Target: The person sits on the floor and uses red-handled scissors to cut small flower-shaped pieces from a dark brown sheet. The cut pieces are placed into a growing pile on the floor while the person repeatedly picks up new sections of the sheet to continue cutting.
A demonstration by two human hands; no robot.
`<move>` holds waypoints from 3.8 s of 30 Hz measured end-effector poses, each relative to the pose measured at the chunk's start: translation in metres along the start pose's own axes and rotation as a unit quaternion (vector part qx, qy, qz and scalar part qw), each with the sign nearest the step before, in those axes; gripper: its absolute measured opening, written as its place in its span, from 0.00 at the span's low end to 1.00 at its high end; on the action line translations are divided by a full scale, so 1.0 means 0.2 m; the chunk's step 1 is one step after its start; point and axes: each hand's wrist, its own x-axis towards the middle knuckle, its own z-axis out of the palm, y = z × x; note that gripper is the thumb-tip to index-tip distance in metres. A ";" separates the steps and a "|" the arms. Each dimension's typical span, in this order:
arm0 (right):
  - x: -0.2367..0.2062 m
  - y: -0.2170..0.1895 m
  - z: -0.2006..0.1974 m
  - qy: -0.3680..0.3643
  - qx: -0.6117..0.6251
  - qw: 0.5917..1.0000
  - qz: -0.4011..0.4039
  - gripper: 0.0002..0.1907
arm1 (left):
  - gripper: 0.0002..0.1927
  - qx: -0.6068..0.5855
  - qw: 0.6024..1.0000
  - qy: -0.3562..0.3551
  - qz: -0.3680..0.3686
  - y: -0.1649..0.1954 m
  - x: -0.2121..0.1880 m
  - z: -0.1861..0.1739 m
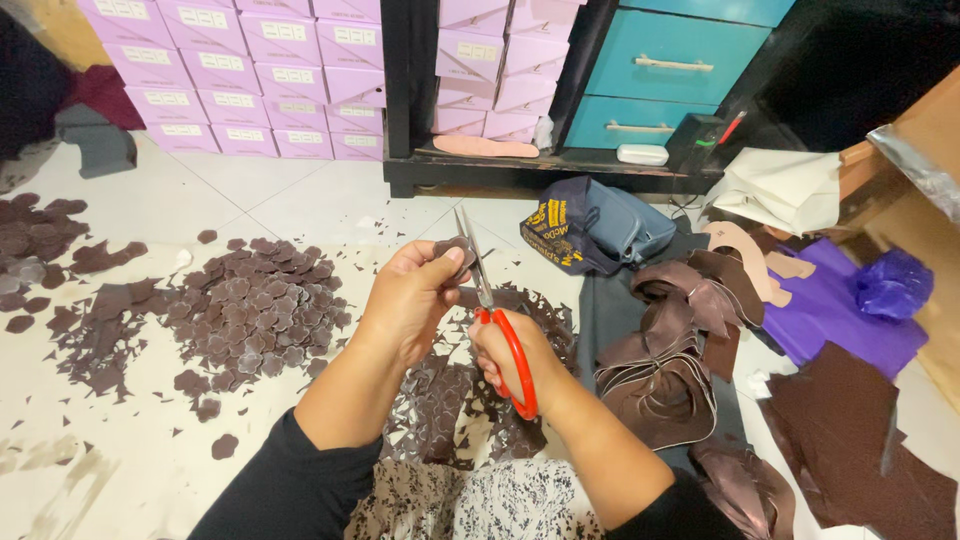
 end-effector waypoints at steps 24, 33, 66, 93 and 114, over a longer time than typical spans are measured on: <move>0.03 0.06 -0.07 -0.081 -0.021 0.996 -0.017 0.12 | 0.07 0.060 0.998 0.004 0.009 0.05 -0.03 0.03; 0.02 0.04 -0.06 0.008 -0.066 0.998 0.009 0.12 | 0.06 0.040 0.999 -0.003 0.006 0.03 -0.02 0.01; 0.05 0.07 -0.11 -0.014 -0.015 0.999 -0.038 0.11 | 0.09 0.058 0.998 0.015 0.010 0.09 -0.04 0.01; -0.01 0.03 -0.16 -0.092 -0.021 0.995 -0.039 0.11 | 0.10 0.098 0.993 -0.054 0.031 0.10 -0.04 0.02; 0.00 0.02 -0.05 0.048 -0.107 0.993 -0.021 0.11 | 0.09 0.087 0.995 -0.004 0.040 0.09 -0.05 0.00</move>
